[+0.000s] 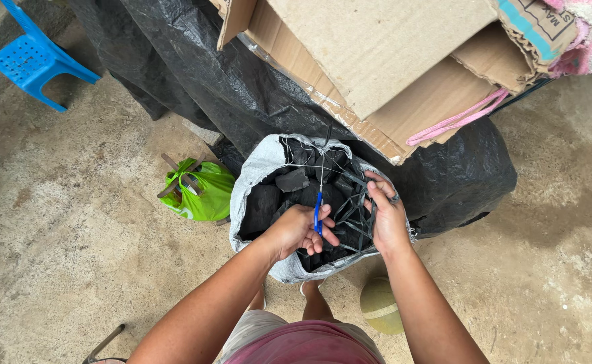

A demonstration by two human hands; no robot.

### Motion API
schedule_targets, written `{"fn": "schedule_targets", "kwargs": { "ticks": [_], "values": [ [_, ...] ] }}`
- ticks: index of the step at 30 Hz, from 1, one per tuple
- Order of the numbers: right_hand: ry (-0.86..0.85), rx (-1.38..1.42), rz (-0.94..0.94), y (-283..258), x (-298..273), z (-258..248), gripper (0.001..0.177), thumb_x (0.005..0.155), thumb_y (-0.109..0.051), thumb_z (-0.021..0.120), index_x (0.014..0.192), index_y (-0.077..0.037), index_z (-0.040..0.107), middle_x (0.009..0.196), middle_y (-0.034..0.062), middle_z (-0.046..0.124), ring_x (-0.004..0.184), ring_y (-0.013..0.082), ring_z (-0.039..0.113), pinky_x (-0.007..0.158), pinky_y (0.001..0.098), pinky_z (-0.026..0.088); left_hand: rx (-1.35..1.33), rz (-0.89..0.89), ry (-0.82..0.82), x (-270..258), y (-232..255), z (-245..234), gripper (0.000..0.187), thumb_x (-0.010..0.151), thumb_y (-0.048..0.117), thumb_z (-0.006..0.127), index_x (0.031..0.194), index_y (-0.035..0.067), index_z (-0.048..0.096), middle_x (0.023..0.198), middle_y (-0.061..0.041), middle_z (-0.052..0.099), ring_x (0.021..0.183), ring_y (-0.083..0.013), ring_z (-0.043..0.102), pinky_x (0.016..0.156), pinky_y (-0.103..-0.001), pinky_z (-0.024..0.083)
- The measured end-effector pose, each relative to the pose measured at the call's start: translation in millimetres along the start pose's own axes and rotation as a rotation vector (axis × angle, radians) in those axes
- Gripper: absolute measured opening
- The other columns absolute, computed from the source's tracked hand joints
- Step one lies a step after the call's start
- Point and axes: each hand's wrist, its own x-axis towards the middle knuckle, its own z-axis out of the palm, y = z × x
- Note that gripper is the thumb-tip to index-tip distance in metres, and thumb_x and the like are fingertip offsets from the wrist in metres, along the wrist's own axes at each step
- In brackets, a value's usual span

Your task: The person uses scissors to cut the plastic ties and opening of a large white bag filled with charcoal pieces.

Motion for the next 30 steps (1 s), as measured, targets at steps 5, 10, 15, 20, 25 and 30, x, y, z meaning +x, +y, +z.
{"fn": "schedule_targets", "kwargs": {
  "ticks": [5,10,15,20,25,30],
  "values": [
    [0.019,0.017,-0.031,0.1,3.0,-12.1,0.016,0.104,-0.024,0.063,0.109,-0.01,0.067,0.129,-0.001,0.064,0.112,0.0126,0.054,0.098,0.0382,0.042,0.006,0.058,0.045,5.6,-5.0,0.2,0.05,0.102,0.042,0.057,0.106,-0.008,0.061,0.083,-0.024,0.076,0.046,-0.0162,0.061,0.039,-0.027,0.047],
    [0.093,0.074,-0.021,-12.2,2.7,-31.0,0.019,0.101,-0.026,0.06,0.113,-0.012,0.065,0.127,-0.0012,0.066,0.116,0.0171,0.056,0.1,0.04,0.045,0.046,0.072,0.053,5.8,2.4,3.7,0.047,0.102,0.039,0.056,0.104,-0.008,0.062,0.083,-0.024,0.076,0.044,-0.0165,0.061,0.037,-0.027,0.047],
    [0.16,0.214,-0.034,-18.6,6.5,-50.1,0.018,0.104,-0.029,0.058,0.101,-0.012,0.061,0.113,0.0044,0.065,0.118,0.0267,0.066,0.1,0.0483,0.051,0.08,0.039,0.035,2.8,10.4,8.3,0.046,0.102,0.038,0.055,0.105,-0.007,0.06,0.085,-0.024,0.077,0.044,-0.0169,0.061,0.038,-0.029,0.049],
    [0.243,0.226,-0.003,-22.2,6.5,-55.0,0.022,0.103,-0.031,0.054,0.094,-0.012,0.06,0.102,0.0078,0.068,0.104,0.0285,0.069,0.099,0.0477,0.051,0.132,0.033,0.063,-0.9,18.4,12.2,0.047,0.102,0.039,0.054,0.105,-0.007,0.06,0.083,-0.022,0.078,0.044,-0.0172,0.062,0.037,-0.029,0.049],
    [0.045,0.076,-0.137,-0.3,3.2,-48.2,0.028,0.11,-0.03,0.058,0.091,-0.01,0.057,0.094,0.0073,0.063,0.099,0.0239,0.065,0.1,0.0471,0.054,0.159,0.071,0.126,4.3,21.2,8.6,0.043,0.101,0.038,0.058,0.103,-0.005,0.062,0.082,-0.02,0.076,0.044,-0.0158,0.062,0.038,-0.027,0.049],
    [0.035,-0.216,-0.074,19.7,-30.9,-19.7,0.032,0.107,-0.033,0.051,0.089,-0.008,0.061,0.094,0.0073,0.068,0.097,0.0159,0.067,0.098,0.0331,0.052,0.06,0.258,0.294,39.5,13.5,13.0,0.032,0.098,0.027,0.066,0.099,-0.005,0.065,0.087,-0.018,0.077,0.047,-0.0148,0.064,0.04,-0.026,0.051]
  ]
}}
